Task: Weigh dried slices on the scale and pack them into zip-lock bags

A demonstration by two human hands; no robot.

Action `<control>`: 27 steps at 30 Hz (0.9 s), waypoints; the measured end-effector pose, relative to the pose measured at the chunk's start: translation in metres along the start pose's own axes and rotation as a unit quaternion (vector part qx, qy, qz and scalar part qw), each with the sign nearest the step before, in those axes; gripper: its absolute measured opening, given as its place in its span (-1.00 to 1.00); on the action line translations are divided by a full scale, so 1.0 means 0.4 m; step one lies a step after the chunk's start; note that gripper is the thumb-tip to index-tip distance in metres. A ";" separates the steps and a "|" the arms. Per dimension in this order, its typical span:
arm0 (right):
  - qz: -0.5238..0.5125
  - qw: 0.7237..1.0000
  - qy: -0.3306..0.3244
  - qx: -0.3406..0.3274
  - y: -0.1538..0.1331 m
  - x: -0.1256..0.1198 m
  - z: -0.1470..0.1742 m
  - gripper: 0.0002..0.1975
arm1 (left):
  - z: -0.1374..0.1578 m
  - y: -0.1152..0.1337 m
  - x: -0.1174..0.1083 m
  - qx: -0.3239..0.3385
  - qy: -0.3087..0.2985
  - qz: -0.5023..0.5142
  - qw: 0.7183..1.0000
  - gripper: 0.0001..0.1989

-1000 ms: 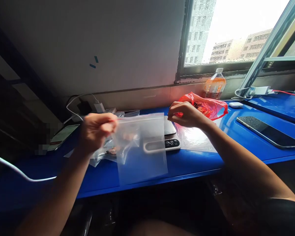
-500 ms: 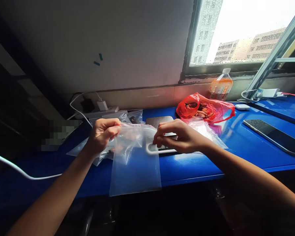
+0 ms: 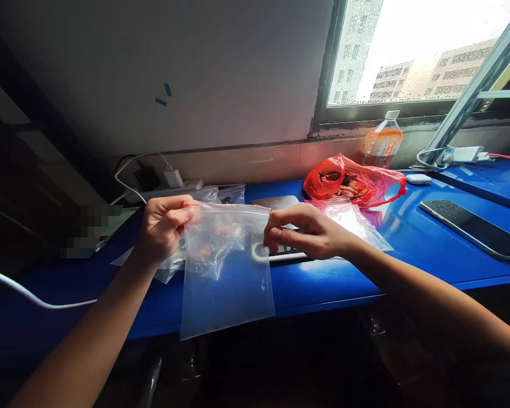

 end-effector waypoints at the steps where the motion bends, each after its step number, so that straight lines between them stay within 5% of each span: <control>1: 0.000 1.000 0.000 -0.003 -0.002 0.001 0.000 -0.73 | 0.000 0.000 0.000 0.002 -0.001 -0.001 1.000 -0.66; 4: 0.028 0.999 0.032 -0.007 -0.002 -0.003 -0.002 -0.74 | -0.001 -0.002 0.001 0.001 -0.011 -0.010 1.000 -0.69; 10: 0.117 0.960 0.250 0.043 0.041 -0.072 0.012 -0.65 | 0.002 -0.004 0.008 -0.010 -0.040 -0.032 0.999 -0.71; 13: 0.118 0.960 0.242 0.080 0.073 -0.069 0.005 -0.67 | 0.002 0.005 0.021 -0.009 -0.068 -0.034 0.997 -0.72; 19: 0.175 0.963 0.198 0.053 0.063 -0.048 -0.008 -0.84 | 0.001 0.015 0.058 -0.021 -0.127 -0.022 0.991 -0.71; 27: 0.110 0.961 0.234 0.094 0.076 -0.123 0.001 -0.82 | -0.006 0.005 0.085 -0.043 -0.163 -0.084 0.982 -0.69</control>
Point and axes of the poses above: each hand's wrist, its own z-axis away from the middle knuckle, its own x-axis out of the palm, y = z × x, the point moved 8 cm from there along -z, towards the middle knuckle, and after that the axes turned 6 degrees about -y, right-handed, at the moved point
